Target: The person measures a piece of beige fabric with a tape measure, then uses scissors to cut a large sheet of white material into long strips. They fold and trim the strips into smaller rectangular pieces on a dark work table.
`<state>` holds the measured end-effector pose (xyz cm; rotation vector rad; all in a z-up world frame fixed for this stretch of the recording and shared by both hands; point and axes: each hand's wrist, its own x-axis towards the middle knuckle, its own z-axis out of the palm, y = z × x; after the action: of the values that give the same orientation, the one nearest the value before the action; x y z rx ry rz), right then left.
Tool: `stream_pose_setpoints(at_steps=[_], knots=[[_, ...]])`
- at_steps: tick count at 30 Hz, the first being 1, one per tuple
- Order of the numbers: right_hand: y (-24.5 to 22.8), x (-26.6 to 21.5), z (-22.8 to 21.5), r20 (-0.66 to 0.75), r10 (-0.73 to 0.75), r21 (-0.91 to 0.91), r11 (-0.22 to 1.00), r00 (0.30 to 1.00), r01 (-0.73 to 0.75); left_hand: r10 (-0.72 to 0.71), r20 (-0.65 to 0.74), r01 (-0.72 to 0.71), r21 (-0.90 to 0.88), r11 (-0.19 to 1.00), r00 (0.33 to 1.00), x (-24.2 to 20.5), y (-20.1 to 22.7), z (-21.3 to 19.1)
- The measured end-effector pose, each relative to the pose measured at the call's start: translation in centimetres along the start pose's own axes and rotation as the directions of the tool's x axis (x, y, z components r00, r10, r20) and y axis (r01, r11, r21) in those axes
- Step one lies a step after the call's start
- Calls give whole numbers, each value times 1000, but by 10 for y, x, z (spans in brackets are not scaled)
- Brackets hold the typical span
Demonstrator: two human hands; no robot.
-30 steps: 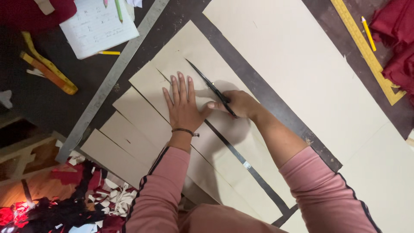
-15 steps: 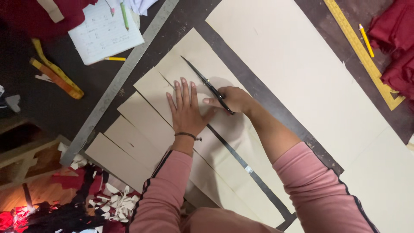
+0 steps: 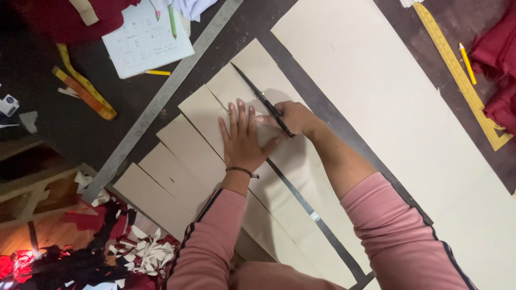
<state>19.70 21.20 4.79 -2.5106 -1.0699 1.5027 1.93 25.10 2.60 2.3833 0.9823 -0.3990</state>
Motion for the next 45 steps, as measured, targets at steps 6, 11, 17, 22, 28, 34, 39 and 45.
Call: stream_pose_setpoints(at_steps=[6,11,17,22,28,34,39,45], knots=[[-18,9,-12,55,7,150,989,998,-15,47,-103,-49,-21,999,994,3,-7,17],[15,12,-3,-298,-173,32,981,939,191,59,-175,-50,55,997,983,1,-7,21],[171,-94,36,-652,53,-35,994,756,-100,121,-293,-139,-42,989,948,1,-11,22],[336,-186,105,-725,309,59,919,616,-390,236,-340,-224,74,972,911,24,-37,17],[357,-209,107,-514,608,595,761,604,-259,624,-319,-532,332,779,714,95,-69,8],[340,-279,242,-679,653,631,753,335,-188,661,-282,-590,301,749,695,86,-80,-43],[306,-305,335,-270,936,883,334,226,-330,455,-536,-429,183,885,711,111,-125,-26],[309,-308,350,-370,876,886,433,310,-165,111,-428,-35,181,983,897,129,-141,-33]])
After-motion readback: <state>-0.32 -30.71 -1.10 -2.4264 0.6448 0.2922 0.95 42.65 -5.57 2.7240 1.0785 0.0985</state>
